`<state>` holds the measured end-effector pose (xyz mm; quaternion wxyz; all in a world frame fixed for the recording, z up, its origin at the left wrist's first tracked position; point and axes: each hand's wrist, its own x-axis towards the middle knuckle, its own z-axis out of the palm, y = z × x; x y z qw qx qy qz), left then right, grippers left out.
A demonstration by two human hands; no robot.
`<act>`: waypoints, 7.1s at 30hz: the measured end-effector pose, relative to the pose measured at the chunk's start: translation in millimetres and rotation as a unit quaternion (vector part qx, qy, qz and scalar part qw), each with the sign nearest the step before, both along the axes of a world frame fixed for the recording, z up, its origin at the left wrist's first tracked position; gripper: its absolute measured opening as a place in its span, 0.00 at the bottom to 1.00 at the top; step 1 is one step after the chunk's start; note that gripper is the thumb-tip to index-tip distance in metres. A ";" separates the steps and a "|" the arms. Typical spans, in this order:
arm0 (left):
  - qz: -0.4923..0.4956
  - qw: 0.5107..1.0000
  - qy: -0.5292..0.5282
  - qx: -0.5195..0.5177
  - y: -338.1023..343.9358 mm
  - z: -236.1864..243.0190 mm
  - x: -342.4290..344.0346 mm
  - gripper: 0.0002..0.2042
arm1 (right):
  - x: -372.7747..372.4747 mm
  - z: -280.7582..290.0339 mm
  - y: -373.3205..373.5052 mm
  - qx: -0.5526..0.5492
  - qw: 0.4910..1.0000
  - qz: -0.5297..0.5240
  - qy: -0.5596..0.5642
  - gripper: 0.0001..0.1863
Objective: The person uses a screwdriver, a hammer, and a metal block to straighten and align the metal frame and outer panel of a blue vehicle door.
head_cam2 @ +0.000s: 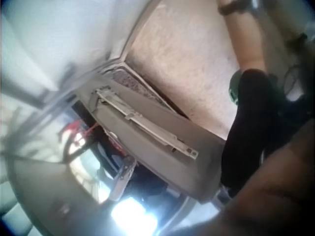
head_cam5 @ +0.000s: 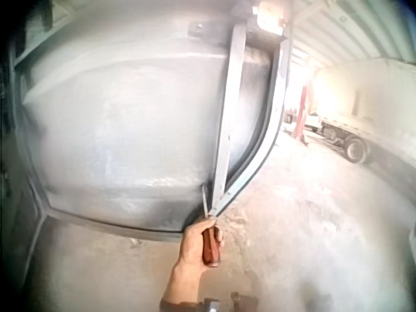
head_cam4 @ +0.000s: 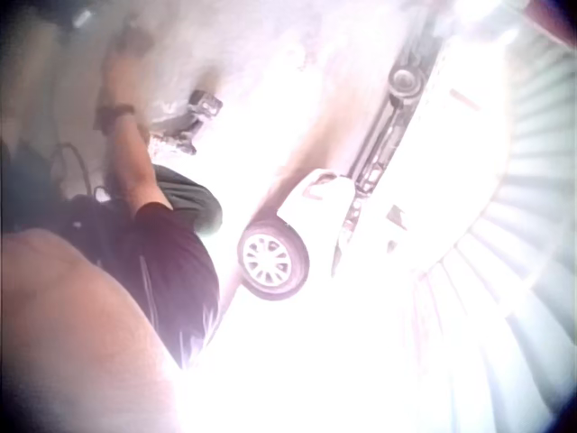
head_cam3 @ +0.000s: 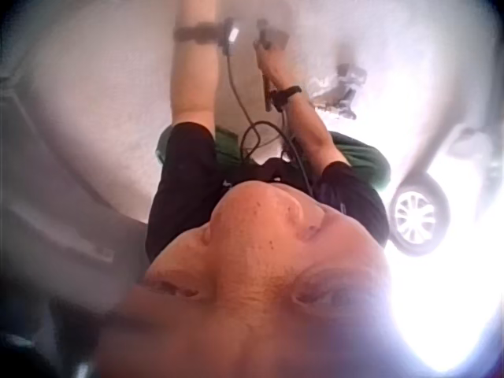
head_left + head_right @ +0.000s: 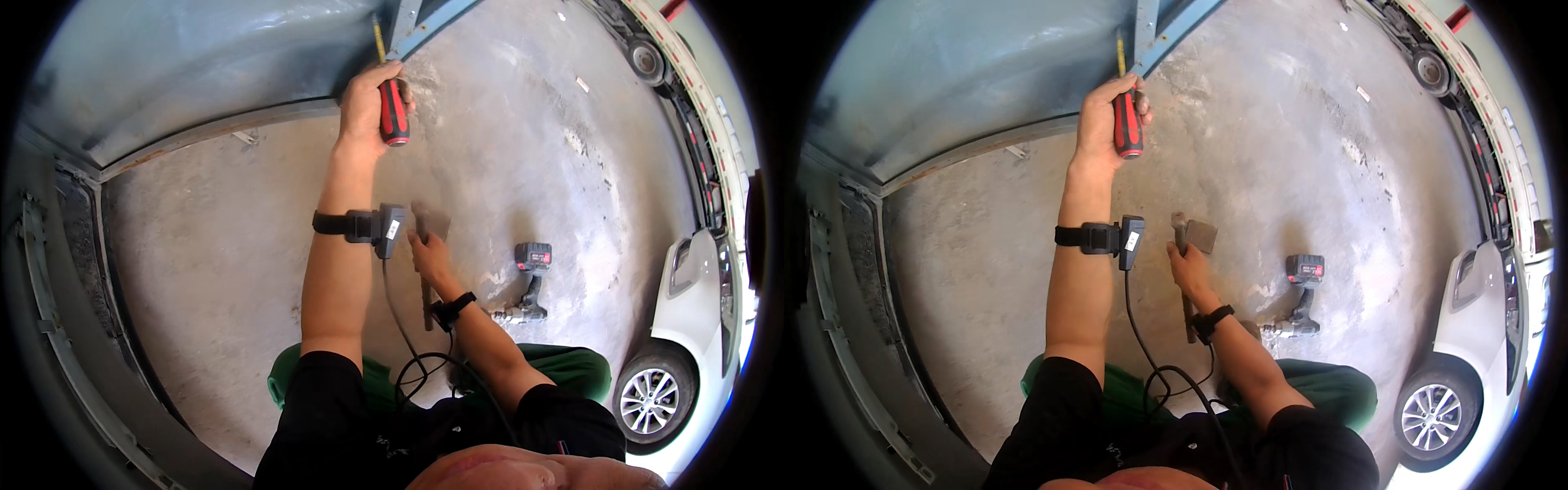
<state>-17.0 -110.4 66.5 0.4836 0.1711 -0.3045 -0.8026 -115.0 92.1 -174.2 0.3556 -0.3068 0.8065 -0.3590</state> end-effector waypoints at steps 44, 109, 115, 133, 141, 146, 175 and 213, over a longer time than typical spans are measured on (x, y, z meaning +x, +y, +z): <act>-0.440 0.416 -0.778 -0.168 124.2 -68.7 60.9 0.13 | -61.4 228.6 -238.9 -0.433 0.770 0.324 -0.338 0.23; -0.575 0.299 -0.745 -0.160 155.4 -152.7 81.0 0.14 | -70.4 204.1 -241.2 -0.447 0.667 0.355 -0.479 0.31; -0.510 0.368 -0.738 -0.245 159.1 -180.7 91.3 0.13 | -75.7 197.7 -245.8 -0.443 0.679 0.340 -0.476 0.30; -0.414 0.381 -0.800 -0.208 119.6 -147.6 85.6 0.13 | -67.4 219.7 -233.6 -0.458 0.717 0.276 -0.448 0.22; -0.420 0.352 -0.814 -0.193 126.7 -133.7 87.3 0.16 | -65.3 233.4 -233.8 -0.484 0.724 0.286 -0.399 0.15; -0.402 0.341 -0.823 -0.212 121.3 -121.8 89.5 0.17 | -72.2 232.3 -227.6 -0.431 0.769 0.326 -0.341 0.18; -0.409 0.304 -0.821 -0.258 129.6 -113.7 70.9 0.13 | -51.2 178.6 -226.0 -0.402 0.758 0.343 -0.381 0.21; -0.364 0.310 -0.844 -0.245 129.3 -101.3 84.3 0.13 | -31.3 169.3 -208.4 -0.335 0.786 0.365 -0.370 0.21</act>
